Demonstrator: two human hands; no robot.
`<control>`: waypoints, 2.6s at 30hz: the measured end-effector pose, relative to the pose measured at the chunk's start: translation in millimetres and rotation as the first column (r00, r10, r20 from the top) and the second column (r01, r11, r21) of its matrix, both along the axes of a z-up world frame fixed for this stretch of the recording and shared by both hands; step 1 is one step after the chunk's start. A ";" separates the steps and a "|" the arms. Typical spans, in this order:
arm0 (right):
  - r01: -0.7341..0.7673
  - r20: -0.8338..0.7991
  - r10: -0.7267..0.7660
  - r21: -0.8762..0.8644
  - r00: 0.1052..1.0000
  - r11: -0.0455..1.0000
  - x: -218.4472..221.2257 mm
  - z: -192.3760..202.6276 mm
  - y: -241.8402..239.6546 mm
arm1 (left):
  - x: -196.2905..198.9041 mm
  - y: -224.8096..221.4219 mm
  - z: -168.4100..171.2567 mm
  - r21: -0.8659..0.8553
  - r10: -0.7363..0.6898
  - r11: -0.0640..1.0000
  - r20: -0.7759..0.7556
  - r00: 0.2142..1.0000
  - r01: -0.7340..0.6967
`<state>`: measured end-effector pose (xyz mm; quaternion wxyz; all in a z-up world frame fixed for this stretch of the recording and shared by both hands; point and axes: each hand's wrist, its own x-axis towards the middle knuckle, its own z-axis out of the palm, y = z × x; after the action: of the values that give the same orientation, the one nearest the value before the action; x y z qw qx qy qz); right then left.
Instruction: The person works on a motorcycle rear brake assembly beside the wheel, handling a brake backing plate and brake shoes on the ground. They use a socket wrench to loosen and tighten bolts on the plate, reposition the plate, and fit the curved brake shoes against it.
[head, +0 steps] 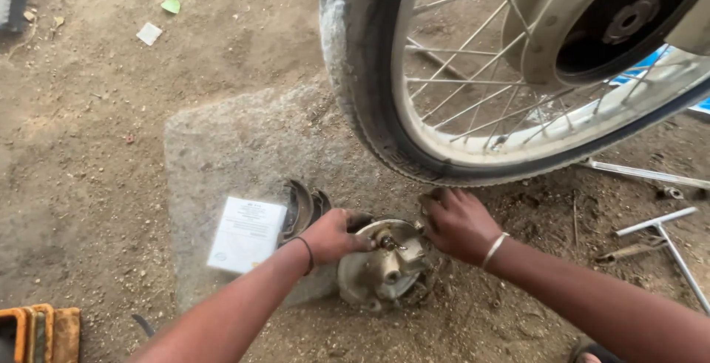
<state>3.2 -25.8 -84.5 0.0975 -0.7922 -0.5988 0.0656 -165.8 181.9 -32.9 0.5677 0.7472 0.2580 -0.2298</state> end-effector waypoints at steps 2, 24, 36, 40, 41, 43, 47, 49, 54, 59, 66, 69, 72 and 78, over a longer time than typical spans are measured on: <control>0.052 -0.145 -0.054 -0.020 0.988 0.998 -4.6 43.9 -10.9 | 5.0 -5.6 13.8 0.010 -0.017 1.000 -0.052 0.999 0.018; 0.485 -0.949 -0.304 -0.228 0.083 0.844 -26.4 66.8 -14.6 | 35.4 -18.1 -34.7 0.199 0.152 0.974 -0.200 0.968 -0.112; 0.044 -0.248 0.056 0.379 0.967 0.924 -24.5 26.9 -17.1 | 45.2 -29.2 1.8 0.175 0.134 0.979 -0.174 0.976 -0.103; -0.135 -0.146 0.201 0.370 0.969 0.919 -20.7 25.6 -11.2 | 43.3 -25.3 -16.6 0.146 0.109 0.985 -0.107 0.988 -0.093; -0.190 -0.090 0.237 0.358 0.967 0.914 -19.8 24.5 -10.1 | 43.2 -23.2 -23.8 0.145 0.112 0.985 -0.091 0.990 -0.098; -0.249 -0.035 0.276 0.337 0.960 0.908 -19.2 24.2 -11.1 | 43.0 -24.3 -24.8 0.139 0.118 0.985 -0.074 0.990 -0.107; -0.223 -0.025 0.247 0.349 0.969 0.910 -22.2 20.3 -7.6 | 46.9 -24.6 -9.8 0.120 0.010 0.993 -0.108 0.994 0.003; -0.191 -0.053 0.226 0.370 0.973 0.909 -24.4 21.9 -9.7 | 51.2 -28.7 -6.8 0.103 -0.021 0.994 -0.142 0.990 0.036; 0.123 -0.453 0.041 0.328 0.890 0.937 -33.7 29.9 -11.3 | 56.3 -30.9 -5.6 0.101 -0.082 0.991 -0.104 0.991 0.093; 0.315 -0.554 -0.111 0.288 0.825 0.904 -23.9 5.0 -23.7 | 56.4 -28.1 -13.2 0.177 -0.122 0.975 -0.074 0.990 0.133; 0.502 -0.755 -0.246 0.125 0.608 0.856 -15.7 1.4 -21.4 | 56.6 -29.5 -10.7 0.064 -0.140 0.987 -0.110 0.984 0.147; 0.495 -0.766 -0.213 0.154 0.607 0.855 -18.8 5.8 -18.5 | 50.4 -30.7 7.0 0.118 -0.173 0.975 -0.116 0.978 0.187; 0.451 -0.710 -0.192 0.195 0.678 0.871 -27.0 26.6 -9.9 | 49.5 -29.8 -4.1 0.114 -0.189 0.975 -0.033 0.981 0.192; 0.135 -0.435 0.058 0.401 0.899 0.906 -18.3 32.7 -5.5 | 53.8 -37.3 3.3 0.011 -0.125 0.992 -0.153 0.980 0.129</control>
<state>-15.1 -31.4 -51.8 0.3991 -0.7291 -0.5452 0.1090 -112.0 144.6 -29.6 0.5229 0.7484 0.2545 -0.3190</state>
